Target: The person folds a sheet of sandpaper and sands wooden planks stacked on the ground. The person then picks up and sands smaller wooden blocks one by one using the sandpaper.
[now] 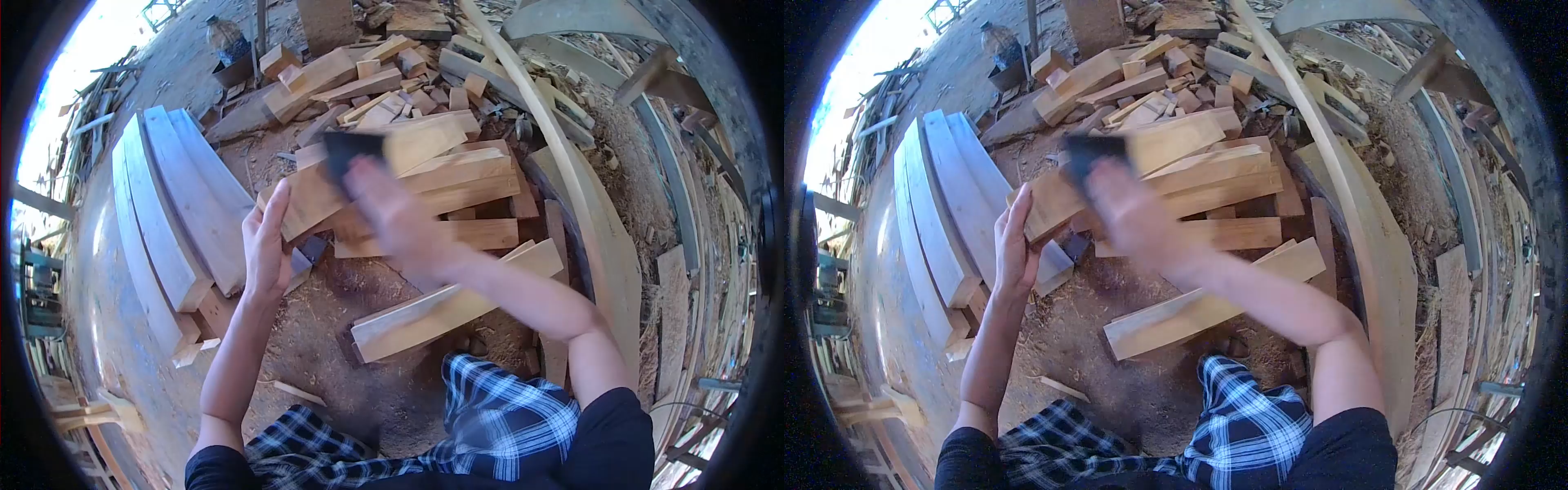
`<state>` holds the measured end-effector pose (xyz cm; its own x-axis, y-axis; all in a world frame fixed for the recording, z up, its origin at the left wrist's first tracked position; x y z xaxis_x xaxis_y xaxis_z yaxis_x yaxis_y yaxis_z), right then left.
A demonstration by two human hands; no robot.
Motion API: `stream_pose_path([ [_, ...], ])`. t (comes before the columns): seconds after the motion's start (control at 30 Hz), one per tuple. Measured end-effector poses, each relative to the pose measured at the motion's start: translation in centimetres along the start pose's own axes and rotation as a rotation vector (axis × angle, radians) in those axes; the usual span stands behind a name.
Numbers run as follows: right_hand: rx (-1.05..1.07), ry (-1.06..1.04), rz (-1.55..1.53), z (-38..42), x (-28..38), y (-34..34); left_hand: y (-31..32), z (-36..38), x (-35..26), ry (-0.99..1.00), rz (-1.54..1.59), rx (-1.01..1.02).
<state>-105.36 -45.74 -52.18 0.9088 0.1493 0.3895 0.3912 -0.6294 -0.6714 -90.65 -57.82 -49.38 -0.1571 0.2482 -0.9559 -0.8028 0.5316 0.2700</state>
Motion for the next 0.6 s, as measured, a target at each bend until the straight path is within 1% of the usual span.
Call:
stream_pose_path([
  [0.03, 0.07, -0.1, -0.066, -0.5, 3.0, -0.6, -0.4, -0.2, 0.2, -0.001, 0.002, 0.007],
  [0.1, 0.087, -0.113, -0.11, -0.2, 2.3, -0.4, -1.0, -0.3, 0.3, -0.079, -0.084, -0.017],
  [0.13, 0.106, -0.137, -0.161, -0.3, 1.6, 0.0, -0.9, -0.4, 0.3, -0.107, -0.011, 0.012],
  [0.2, -0.005, 0.09, -0.07, 0.4, -5.9, 1.0, -1.2, -0.4, 0.8, -0.103, 0.005, 0.004],
  [0.3, 0.051, 0.537, 0.059, 1.8, -16.9, -1.0, -2.1, -0.4, 1.7, -0.122, 0.05, 0.029],
  [0.37, 0.099, 0.77, 0.166, 1.8, -21.6, -2.2, -2.5, -0.6, 1.9, -0.09, -0.032, 0.115],
  [0.4, 0.083, 0.788, 0.197, 1.1, -21.8, -3.2, -2.2, -0.4, 1.5, -0.089, -0.035, 0.115],
  [0.47, 0.022, 0.799, 0.212, 0.3, -21.5, -4.3, -1.2, 0.1, -0.2, 0.064, -0.264, 0.211],
  [0.5, -0.049, 0.727, 0.206, 0.1, -20.6, -4.8, -1.1, 0.2, -0.4, 0.063, -0.267, 0.2],
  [0.57, -0.121, 0.56, 0.209, -0.1, -19.0, -5.0, -0.6, 0.5, -0.6, 0.085, -0.371, 0.279],
  [0.6, -0.118, 0.555, 0.211, 0.0, -18.3, -4.9, -0.9, 0.4, -0.2, 0.066, -0.334, 0.271],
])
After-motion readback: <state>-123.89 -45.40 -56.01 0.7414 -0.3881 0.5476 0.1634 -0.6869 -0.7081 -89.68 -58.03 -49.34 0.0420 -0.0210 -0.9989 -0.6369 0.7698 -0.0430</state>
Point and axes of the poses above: each hand's wrist, its own z-axis away from the middle knuckle, its own y-axis out of the palm, x = y × z, the point moved 3 cm from there along -z, towards the middle knuckle, and after that the axes turned 2 degrees about y, right-handed, at the moved point
